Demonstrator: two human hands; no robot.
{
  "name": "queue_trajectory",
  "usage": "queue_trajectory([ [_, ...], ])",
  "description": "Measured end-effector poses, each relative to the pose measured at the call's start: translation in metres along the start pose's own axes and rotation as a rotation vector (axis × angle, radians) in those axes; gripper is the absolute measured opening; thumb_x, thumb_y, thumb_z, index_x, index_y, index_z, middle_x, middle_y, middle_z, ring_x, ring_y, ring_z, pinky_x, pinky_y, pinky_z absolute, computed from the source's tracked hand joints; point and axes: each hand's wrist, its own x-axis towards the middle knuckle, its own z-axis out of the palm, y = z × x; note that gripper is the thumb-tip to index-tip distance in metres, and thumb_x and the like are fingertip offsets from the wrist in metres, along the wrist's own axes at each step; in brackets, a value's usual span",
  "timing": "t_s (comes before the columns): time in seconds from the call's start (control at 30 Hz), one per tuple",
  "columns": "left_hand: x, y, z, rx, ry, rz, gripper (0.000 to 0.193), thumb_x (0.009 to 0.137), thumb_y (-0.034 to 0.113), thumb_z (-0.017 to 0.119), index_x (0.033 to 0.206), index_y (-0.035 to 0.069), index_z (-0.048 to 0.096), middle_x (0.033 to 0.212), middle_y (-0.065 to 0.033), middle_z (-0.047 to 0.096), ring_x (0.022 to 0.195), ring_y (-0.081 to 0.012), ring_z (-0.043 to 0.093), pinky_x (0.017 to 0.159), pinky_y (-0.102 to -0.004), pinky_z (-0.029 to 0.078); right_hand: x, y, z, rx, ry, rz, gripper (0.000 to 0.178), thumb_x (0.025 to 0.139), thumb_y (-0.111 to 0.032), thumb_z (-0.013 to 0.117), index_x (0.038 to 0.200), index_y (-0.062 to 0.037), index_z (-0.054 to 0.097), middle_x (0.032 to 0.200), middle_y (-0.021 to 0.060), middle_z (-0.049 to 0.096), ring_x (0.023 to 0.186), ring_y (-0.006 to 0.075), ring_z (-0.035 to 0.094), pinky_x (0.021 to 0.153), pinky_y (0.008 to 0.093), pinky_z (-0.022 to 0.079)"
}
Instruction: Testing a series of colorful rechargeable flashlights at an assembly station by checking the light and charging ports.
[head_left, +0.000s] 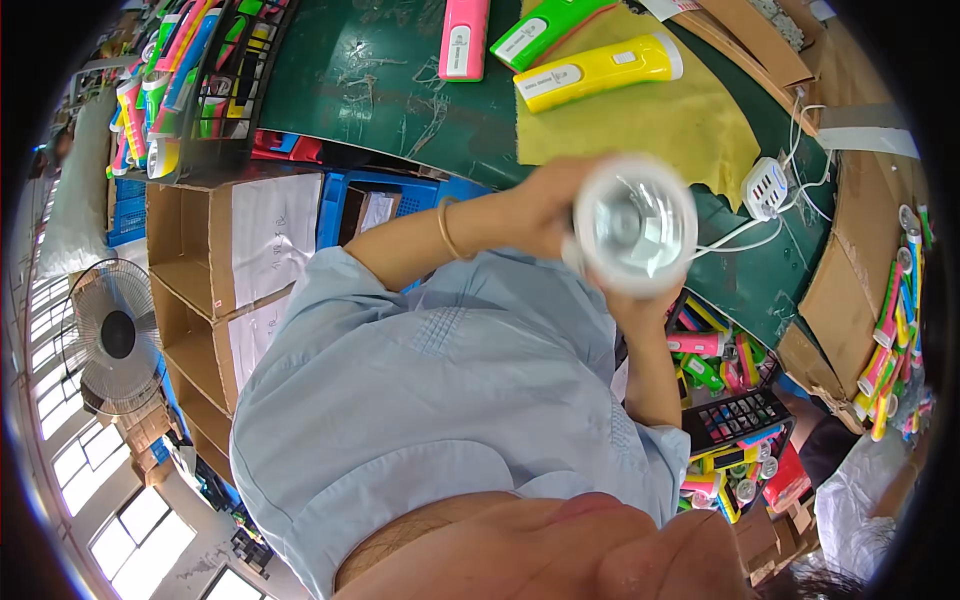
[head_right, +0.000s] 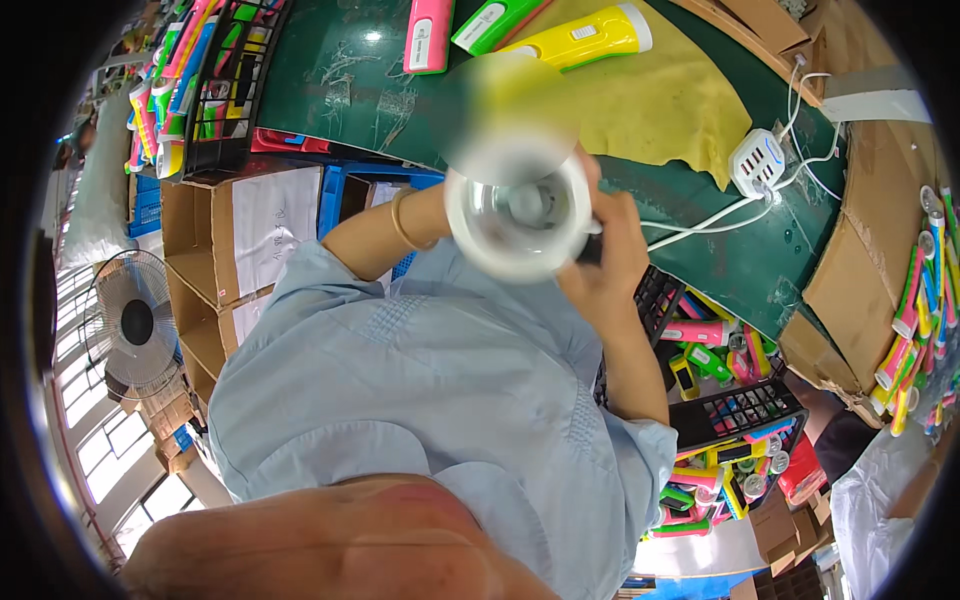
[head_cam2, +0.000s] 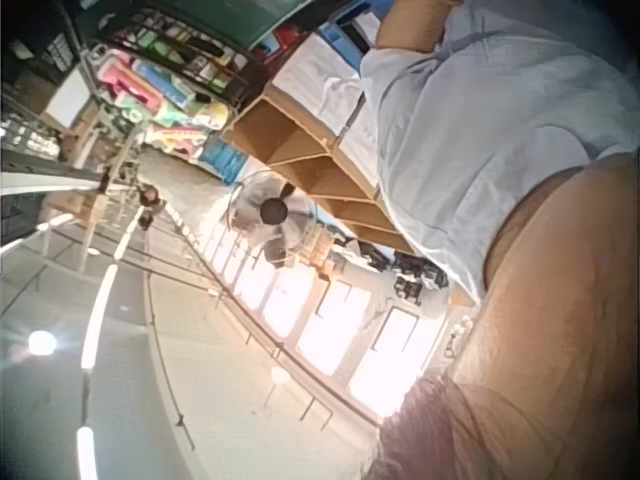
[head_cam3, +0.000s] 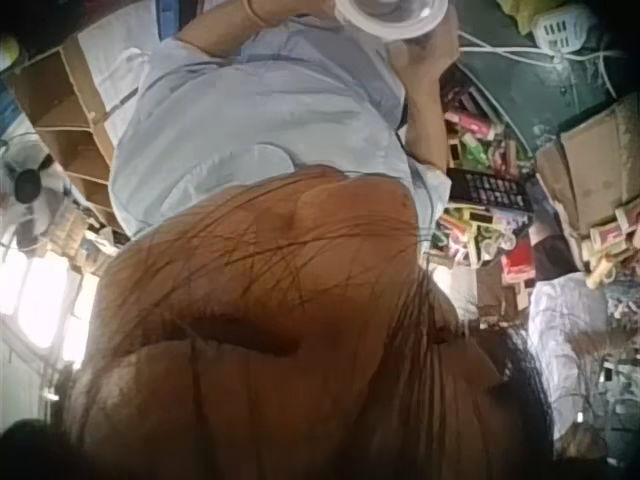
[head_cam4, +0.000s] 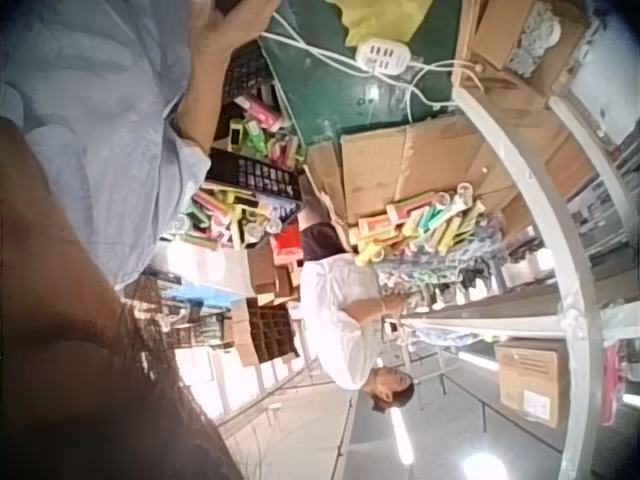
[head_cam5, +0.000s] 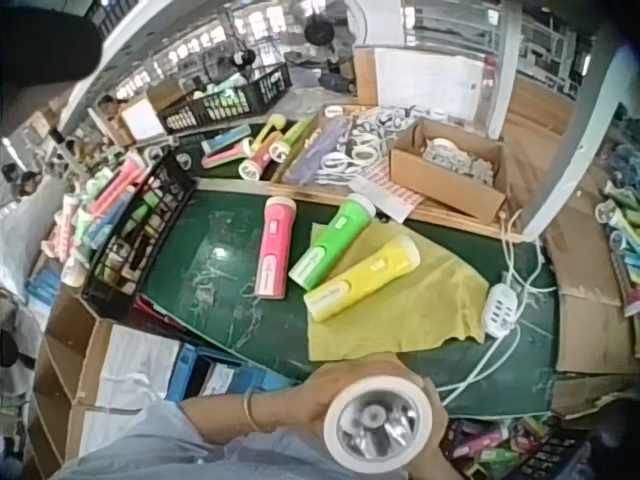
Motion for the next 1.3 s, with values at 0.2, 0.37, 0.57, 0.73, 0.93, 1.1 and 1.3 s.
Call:
queue_trajectory([
  [0.2, -0.006, 0.005, -0.002, 0.182, -0.072, 0.142, 0.043, 0.071, 0.013, 0.068, 0.108, -0.002, 0.053, 0.093, -0.0118, 0.061, 0.091, -0.0289, 0.055, 0.079, -0.0366, 0.046, 0.001, 0.014, 0.004, 0.236, -0.147, 0.145, 0.044, 0.061, -0.003, 0.070, 0.100, -0.0006, 0.050, 0.077, 0.0119, 0.047, 0.065, 0.0249, 0.049, 0.057, 0.0293, 0.041],
  [0.37, -0.002, -0.003, 0.008, 0.102, -0.090, 0.239, 0.053, 0.071, 0.024, 0.073, 0.111, -0.001, 0.051, 0.105, -0.0143, 0.057, 0.091, -0.0279, 0.056, 0.078, -0.0377, 0.047, -0.021, 0.028, -0.002, 0.157, -0.166, 0.391, 0.035, 0.064, -0.007, 0.069, 0.096, -0.0016, 0.055, 0.080, 0.0121, 0.056, 0.070, 0.0256, 0.058, 0.061, 0.0301, 0.046],
  [0.57, -0.002, -0.008, 0.013, -0.443, 0.415, -0.371, 0.041, 0.082, 0.024, 0.060, 0.111, 0.000, 0.042, 0.090, -0.0110, 0.054, 0.076, -0.0181, 0.057, 0.068, -0.0323, 0.050, -0.004, 0.003, -0.005, 0.111, -0.157, 0.307, 0.035, 0.081, -0.014, 0.060, 0.110, 0.0014, 0.048, 0.088, 0.0088, 0.049, 0.079, 0.0149, 0.050, 0.067, 0.0244, 0.041],
  [0.73, 0.018, 0.006, 0.001, -0.360, 0.393, -0.590, 0.037, 0.075, 0.009, 0.065, 0.103, 0.002, 0.042, 0.082, -0.0077, 0.056, 0.065, -0.0152, 0.058, 0.058, -0.0282, 0.051, -0.001, -0.010, -0.022, 0.024, -0.077, 0.479, 0.022, 0.090, -0.013, 0.045, 0.083, 0.0046, 0.056, 0.071, 0.0077, 0.053, 0.062, 0.0145, 0.050, 0.058, 0.0237, 0.038],
  [0.93, 0.025, 0.014, 0.005, -0.010, 0.368, -0.724, 0.049, 0.076, 0.010, 0.065, 0.114, 0.001, 0.036, 0.085, -0.0093, 0.056, 0.073, -0.0163, 0.059, 0.065, -0.0293, 0.051, 0.014, -0.026, -0.028, 0.057, -0.056, 0.392, 0.030, 0.091, -0.018, 0.045, 0.073, 0.0039, 0.052, 0.063, 0.0046, 0.050, 0.057, 0.0100, 0.043, 0.052, 0.0227, 0.034],
  [1.1, 0.023, 0.010, -0.002, 0.059, 0.150, -0.511, 0.071, 0.071, 0.014, 0.070, 0.126, 0.002, 0.027, 0.098, -0.0096, 0.051, 0.090, -0.0151, 0.053, 0.079, -0.0308, 0.046, 0.029, -0.026, -0.041, 0.307, -0.134, 0.276, 0.033, 0.091, -0.021, 0.046, 0.066, 0.0003, 0.048, 0.055, 0.0015, 0.045, 0.051, 0.0081, 0.038, 0.046, 0.0231, 0.027],
  [1.3, 0.026, 0.016, 0.004, 0.287, 0.142, -0.550, 0.074, 0.064, 0.018, 0.072, 0.124, 0.001, 0.033, 0.099, -0.0086, 0.049, 0.088, -0.0159, 0.050, 0.078, -0.0297, 0.044, 0.053, -0.028, -0.034, 0.023, -0.246, 0.321, 0.027, 0.088, -0.016, 0.050, 0.068, 0.0022, 0.050, 0.053, 0.0048, 0.041, 0.049, 0.0105, 0.037, 0.045, 0.0258, 0.029],
])
